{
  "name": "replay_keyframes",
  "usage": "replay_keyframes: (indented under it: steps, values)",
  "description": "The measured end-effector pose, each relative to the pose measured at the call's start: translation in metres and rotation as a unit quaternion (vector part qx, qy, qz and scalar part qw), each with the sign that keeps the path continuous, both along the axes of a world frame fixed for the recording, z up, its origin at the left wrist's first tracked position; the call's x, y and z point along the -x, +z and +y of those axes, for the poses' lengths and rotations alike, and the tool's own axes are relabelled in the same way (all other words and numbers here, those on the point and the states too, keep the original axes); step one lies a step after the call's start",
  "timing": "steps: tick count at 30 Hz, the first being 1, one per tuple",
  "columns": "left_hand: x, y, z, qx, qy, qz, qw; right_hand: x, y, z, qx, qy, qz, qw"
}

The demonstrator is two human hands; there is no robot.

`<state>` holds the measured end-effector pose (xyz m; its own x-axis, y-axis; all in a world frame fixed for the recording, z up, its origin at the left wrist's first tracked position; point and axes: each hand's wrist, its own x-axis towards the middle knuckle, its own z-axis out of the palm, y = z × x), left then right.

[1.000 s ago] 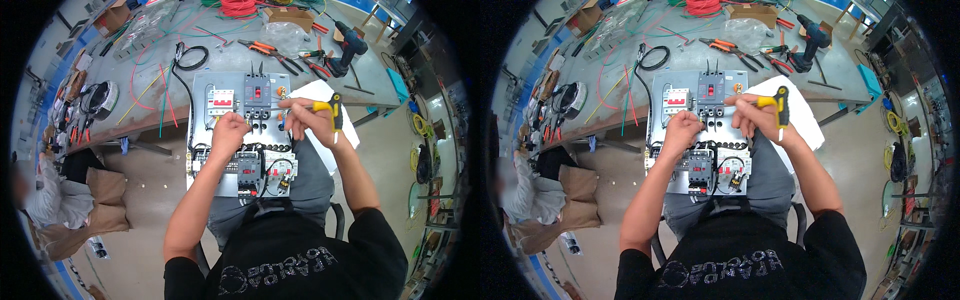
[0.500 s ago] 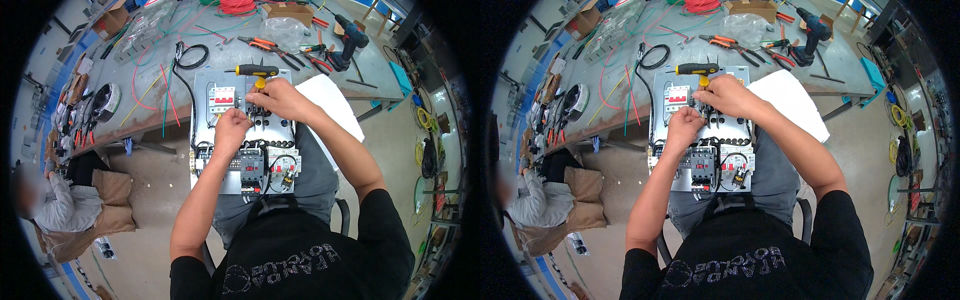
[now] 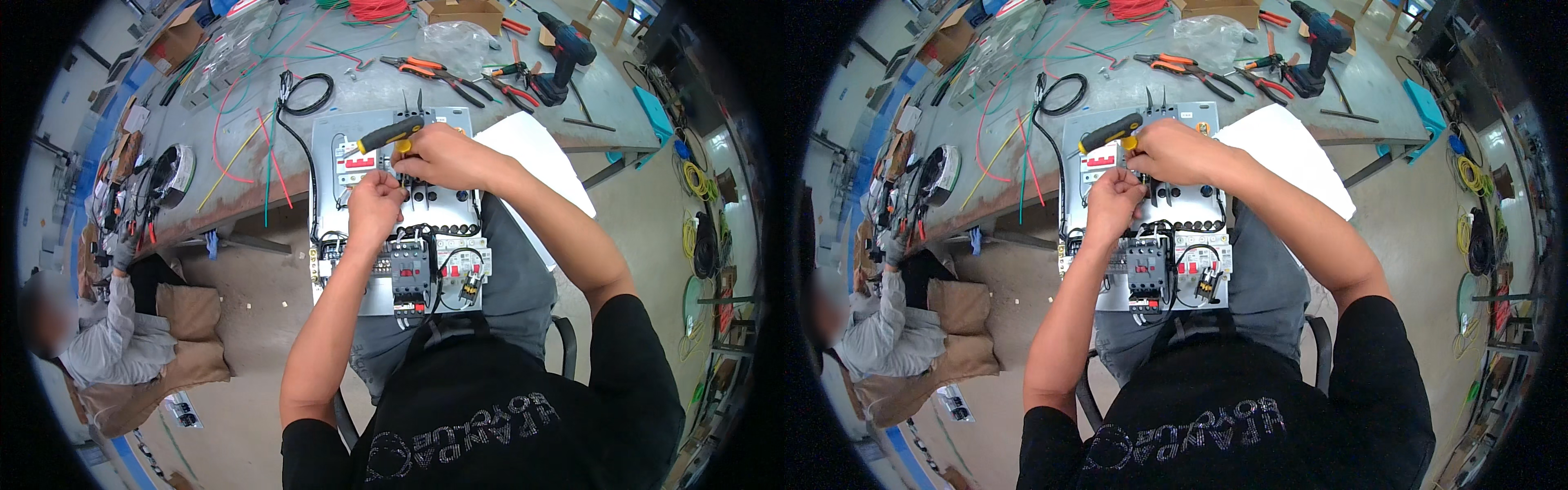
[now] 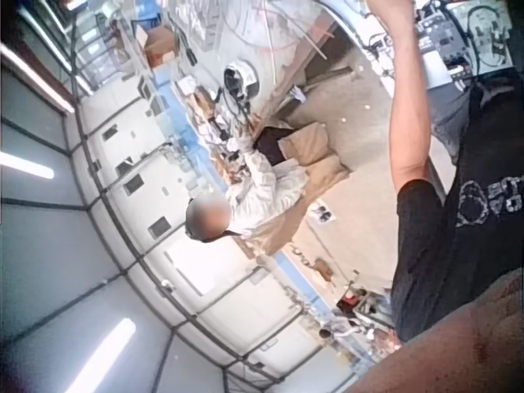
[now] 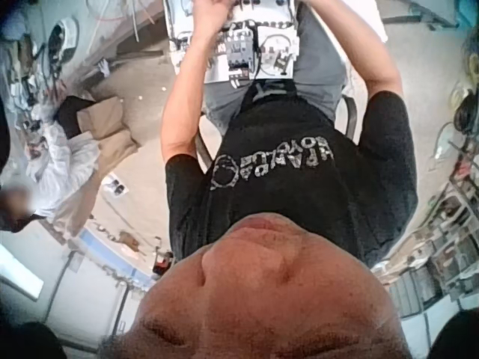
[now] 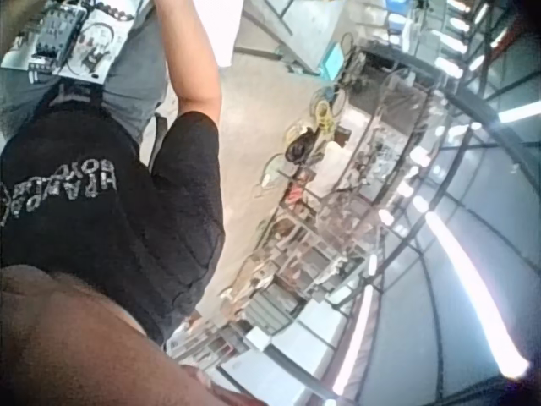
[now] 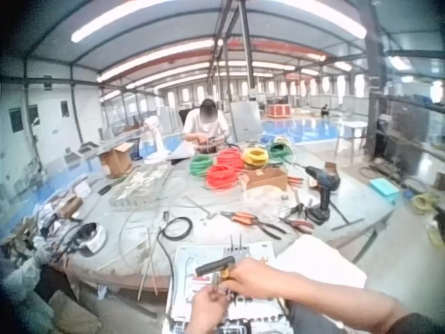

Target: The person strips insulation from several colored wires, twists the ends, and uses pliers to form looped terminals. They then insert the wires into an electrical panel and tighten the connections with a screwdriver.

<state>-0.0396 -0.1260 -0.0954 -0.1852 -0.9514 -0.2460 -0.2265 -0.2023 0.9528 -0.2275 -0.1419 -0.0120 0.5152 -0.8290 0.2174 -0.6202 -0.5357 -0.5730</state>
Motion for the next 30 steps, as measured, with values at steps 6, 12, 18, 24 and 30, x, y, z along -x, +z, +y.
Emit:
replay_keyframes:
  steps: [6, 12, 18, 24, 30]
  values:
    - [-0.001, -0.006, -0.002, 0.042, -0.003, 0.004, 0.999, -0.005, 0.014, 0.003, -0.037, 0.002, 0.060, 0.998]
    - [0.000, -0.004, -0.002, 0.028, -0.019, -0.035, 0.999, -0.007, 0.006, 0.000, -0.029, -0.012, 0.075, 0.997]
    - [0.000, -0.007, -0.002, 0.053, 0.000, -0.037, 0.998, -0.010, -0.002, 0.002, -0.002, -0.032, 0.020, 0.999]
    - [0.000, -0.010, -0.002, 0.085, -0.008, -0.077, 0.993, -0.008, -0.013, -0.004, 0.043, -0.034, 0.025, 0.998]
    - [-0.002, -0.016, -0.001, 0.127, -0.009, -0.101, 0.987, -0.008, -0.027, -0.008, 0.117, -0.051, -0.007, 0.992]
